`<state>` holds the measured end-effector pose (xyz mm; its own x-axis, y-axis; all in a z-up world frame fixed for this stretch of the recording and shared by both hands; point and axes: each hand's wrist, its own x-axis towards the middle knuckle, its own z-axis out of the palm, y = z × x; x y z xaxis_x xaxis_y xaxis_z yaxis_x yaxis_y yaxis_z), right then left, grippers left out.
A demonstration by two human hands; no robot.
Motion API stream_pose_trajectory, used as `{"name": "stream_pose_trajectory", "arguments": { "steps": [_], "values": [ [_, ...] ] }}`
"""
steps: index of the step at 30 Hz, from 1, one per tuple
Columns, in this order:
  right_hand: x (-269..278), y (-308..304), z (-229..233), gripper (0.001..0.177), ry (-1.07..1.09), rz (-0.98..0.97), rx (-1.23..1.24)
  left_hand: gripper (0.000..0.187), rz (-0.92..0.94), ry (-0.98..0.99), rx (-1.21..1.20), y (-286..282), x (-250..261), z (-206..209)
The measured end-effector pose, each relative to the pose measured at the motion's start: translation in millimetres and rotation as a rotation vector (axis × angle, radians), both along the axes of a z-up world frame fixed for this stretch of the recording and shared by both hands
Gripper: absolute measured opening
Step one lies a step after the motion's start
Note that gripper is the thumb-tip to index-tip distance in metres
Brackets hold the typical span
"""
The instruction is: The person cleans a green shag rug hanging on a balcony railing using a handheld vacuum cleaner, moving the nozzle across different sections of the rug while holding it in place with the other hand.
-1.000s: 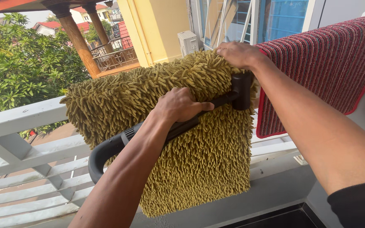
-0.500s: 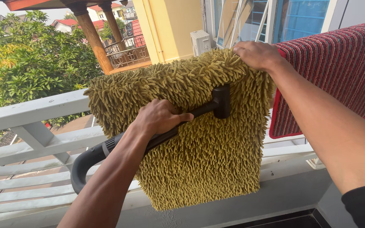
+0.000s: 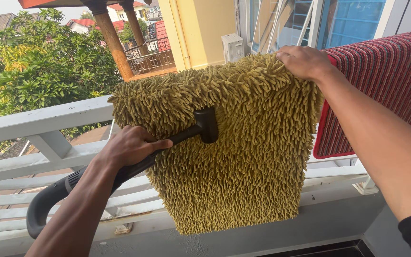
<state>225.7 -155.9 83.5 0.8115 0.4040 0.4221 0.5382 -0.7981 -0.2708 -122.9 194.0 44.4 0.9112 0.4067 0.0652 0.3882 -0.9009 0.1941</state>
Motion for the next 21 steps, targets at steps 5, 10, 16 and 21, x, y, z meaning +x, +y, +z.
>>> {"name": "stream_pose_trajectory", "arguments": {
  "steps": [5, 10, 16, 21],
  "values": [
    [5.6, 1.3, -0.6, 0.054, 0.002, 0.013, 0.001, 0.068, 0.047, -0.005, -0.002, 29.6, -19.9, -1.8],
    [7.0, 2.2, -1.5, 0.055, 0.046, -0.027, -0.018, 0.077, 0.115, 0.052, 0.075, 61.7, -43.6, 0.2],
    [10.5, 3.1, -2.3, 0.056, 0.027, -0.023, -0.026, 0.073, 0.178, 0.025, 0.039, 82.5, -69.3, 4.8],
    [14.2, 3.5, -3.8, 0.057, 0.031, -0.013, -0.021, 0.073, 0.256, 0.018, -0.009, 91.2, -93.3, 9.2]
  ]
}}
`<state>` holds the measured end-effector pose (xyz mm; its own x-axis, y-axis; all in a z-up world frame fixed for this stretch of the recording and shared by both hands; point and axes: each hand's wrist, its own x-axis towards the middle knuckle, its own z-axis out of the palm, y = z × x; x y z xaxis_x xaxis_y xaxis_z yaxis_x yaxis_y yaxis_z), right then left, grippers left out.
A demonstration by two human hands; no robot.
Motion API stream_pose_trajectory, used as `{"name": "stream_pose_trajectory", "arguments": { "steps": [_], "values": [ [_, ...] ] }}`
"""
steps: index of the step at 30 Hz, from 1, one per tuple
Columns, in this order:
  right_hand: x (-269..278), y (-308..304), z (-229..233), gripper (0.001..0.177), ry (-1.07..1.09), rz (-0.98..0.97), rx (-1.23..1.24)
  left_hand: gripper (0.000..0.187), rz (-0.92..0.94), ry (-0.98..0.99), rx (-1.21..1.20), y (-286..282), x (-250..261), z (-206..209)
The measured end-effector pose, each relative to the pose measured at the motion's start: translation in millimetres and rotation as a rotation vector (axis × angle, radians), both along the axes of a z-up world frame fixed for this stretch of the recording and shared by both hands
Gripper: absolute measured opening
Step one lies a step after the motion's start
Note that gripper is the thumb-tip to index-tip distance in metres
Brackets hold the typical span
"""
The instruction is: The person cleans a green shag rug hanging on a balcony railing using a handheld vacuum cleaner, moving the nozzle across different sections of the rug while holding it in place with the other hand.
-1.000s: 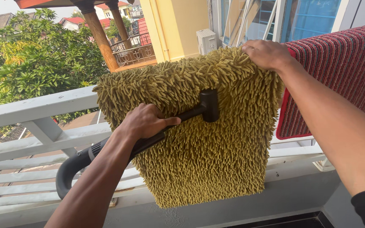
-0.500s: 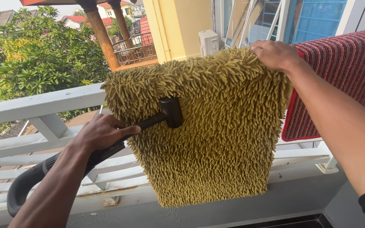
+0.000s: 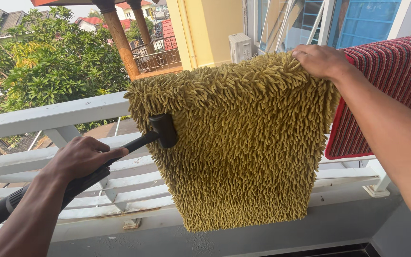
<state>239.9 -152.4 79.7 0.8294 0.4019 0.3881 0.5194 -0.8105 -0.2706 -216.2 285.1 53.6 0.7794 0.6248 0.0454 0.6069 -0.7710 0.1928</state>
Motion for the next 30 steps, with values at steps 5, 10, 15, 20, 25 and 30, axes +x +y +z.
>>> {"name": "stream_pose_trajectory", "arguments": {
  "steps": [5, 10, 15, 20, 25, 30],
  "values": [
    [8.6, -2.5, 0.6, 0.059, 0.014, 0.046, 0.003, 0.074, 0.029, 0.015, 0.038, 11.8, -15.1, 0.8],
    [19.6, -4.4, 8.0, 0.055, 0.044, 0.107, 0.003, 0.072, 0.066, 0.046, 0.071, 28.4, -28.5, -1.8],
    [36.7, -5.8, 16.2, 0.055, 0.088, 0.097, -0.056, 0.071, 0.193, 0.115, 0.085, 45.2, -45.1, -7.2],
    [58.3, -8.0, 19.8, 0.056, 0.098, 0.146, -0.121, 0.071, 0.261, 0.042, 0.164, 74.5, -73.7, -14.4],
    [37.9, -13.8, 26.9, 0.063, 0.211, 0.201, -0.06, 0.068, 0.109, 0.15, 0.145, 96.0, -87.8, -18.5],
    [0.0, -17.0, 43.4, 0.072, 0.435, 0.2, 0.125, 0.069, -0.013, 0.16, 0.022, 17.6, -50.4, 8.3]
  ]
}}
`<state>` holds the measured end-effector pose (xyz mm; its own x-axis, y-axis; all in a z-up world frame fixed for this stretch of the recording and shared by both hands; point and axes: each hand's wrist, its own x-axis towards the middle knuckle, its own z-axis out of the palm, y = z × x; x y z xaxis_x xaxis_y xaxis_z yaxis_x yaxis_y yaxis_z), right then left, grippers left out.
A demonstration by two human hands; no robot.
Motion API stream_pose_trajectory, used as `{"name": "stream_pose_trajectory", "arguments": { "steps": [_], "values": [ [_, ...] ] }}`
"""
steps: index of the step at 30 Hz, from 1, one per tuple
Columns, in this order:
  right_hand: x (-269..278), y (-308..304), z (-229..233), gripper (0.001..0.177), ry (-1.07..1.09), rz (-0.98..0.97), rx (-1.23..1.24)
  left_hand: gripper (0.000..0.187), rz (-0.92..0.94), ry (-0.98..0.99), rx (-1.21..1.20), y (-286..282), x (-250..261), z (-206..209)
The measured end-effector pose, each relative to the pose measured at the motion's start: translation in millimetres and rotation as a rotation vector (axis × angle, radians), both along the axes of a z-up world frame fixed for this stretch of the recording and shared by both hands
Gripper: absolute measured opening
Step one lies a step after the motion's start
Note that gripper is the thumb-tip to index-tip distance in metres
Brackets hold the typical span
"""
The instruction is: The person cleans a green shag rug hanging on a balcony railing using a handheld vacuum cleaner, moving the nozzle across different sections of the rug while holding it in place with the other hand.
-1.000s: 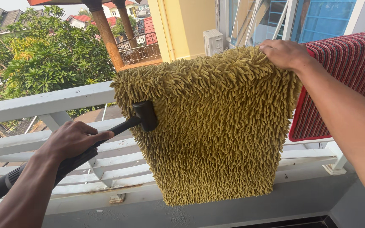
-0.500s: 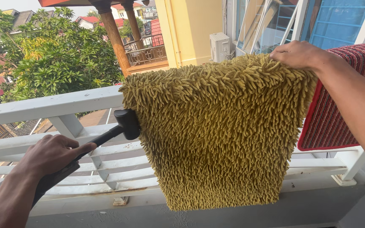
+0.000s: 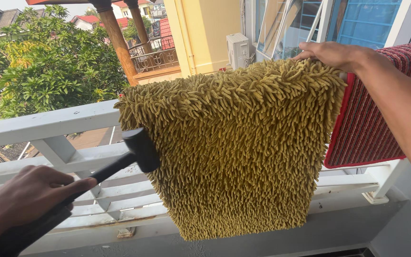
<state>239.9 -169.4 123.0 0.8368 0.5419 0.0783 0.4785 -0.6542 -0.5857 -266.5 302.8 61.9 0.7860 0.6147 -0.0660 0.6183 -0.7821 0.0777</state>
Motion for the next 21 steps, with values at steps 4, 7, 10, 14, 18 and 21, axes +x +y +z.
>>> {"name": "stream_pose_trajectory", "arguments": {
  "steps": [4, 7, 10, 14, 18, 21],
  "values": [
    [-5.3, -2.9, -0.1, 0.077, -0.057, -0.005, -0.011, 0.075, -0.12, -0.03, -0.158, -107.1, 70.5, 32.1],
    [-5.4, -3.4, -0.6, 0.077, -0.054, 0.085, 0.037, 0.068, -0.347, -0.046, -0.17, -165.3, 131.9, 36.2],
    [-9.8, -5.9, 4.5, 0.082, -0.033, 0.122, 0.041, 0.066, -0.496, -0.072, -0.126, -212.6, 197.3, 27.3],
    [-20.6, -5.3, 9.9, 0.084, -0.005, 0.122, 0.117, 0.065, -0.658, -0.173, -0.197, -270.1, 273.4, 17.2],
    [-22.3, -10.5, 14.2, 0.09, 0.015, 0.182, 0.17, 0.067, -0.658, -0.244, -0.193, -311.4, 319.1, 16.4],
    [-14.2, -7.7, 11.9, 0.093, -0.014, 0.19, 0.155, 0.065, -0.634, -0.266, -0.183, -315.2, 330.9, 14.4]
  ]
}}
